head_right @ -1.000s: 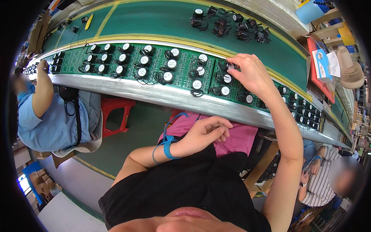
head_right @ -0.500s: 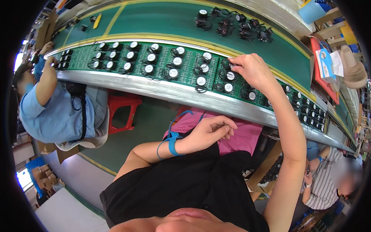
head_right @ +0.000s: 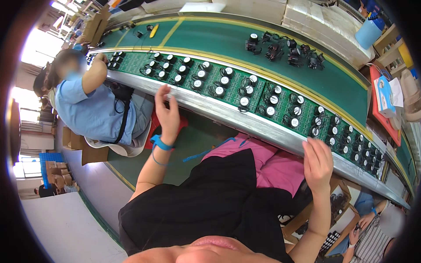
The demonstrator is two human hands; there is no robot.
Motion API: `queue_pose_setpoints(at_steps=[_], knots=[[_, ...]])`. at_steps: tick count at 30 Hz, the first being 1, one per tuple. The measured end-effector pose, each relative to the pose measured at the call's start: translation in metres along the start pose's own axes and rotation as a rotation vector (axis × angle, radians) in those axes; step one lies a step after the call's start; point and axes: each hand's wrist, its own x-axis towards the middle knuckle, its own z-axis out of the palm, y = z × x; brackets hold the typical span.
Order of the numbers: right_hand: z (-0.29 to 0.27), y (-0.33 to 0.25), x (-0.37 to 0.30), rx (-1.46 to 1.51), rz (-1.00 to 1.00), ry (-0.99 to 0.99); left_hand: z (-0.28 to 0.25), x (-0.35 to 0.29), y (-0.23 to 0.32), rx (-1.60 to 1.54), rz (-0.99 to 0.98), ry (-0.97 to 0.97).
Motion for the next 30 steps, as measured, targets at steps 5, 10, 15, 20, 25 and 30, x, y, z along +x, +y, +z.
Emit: queue_pose_setpoints(at_steps=[5,10,15,20,25,30], knots=[[-0.016,0.003,-0.057,-0.012,0.126,0.034,-0.041,0.052,-0.079,0.346,0.038,0.128],[-0.021,0.002,-0.084,-0.013,0.198,0.059,-0.071,0.110,-0.135,0.461,-0.038,0.122],[-0.016,-0.001,-0.088,0.003,0.217,0.074,-0.093,0.155,-0.160,0.794,0.018,-0.194],[-0.010,-0.003,-0.085,-0.001,0.222,0.063,-0.087,0.168,-0.160,1.036,0.048,-0.258],[-0.006,-0.006,-0.079,-0.017,0.209,0.051,-0.081,0.170,-0.147,1.044,0.057,-0.234],[-0.007,-0.007,-0.082,0.002,0.225,0.037,-0.090,0.174,-0.156,1.025,0.064,-0.295]])
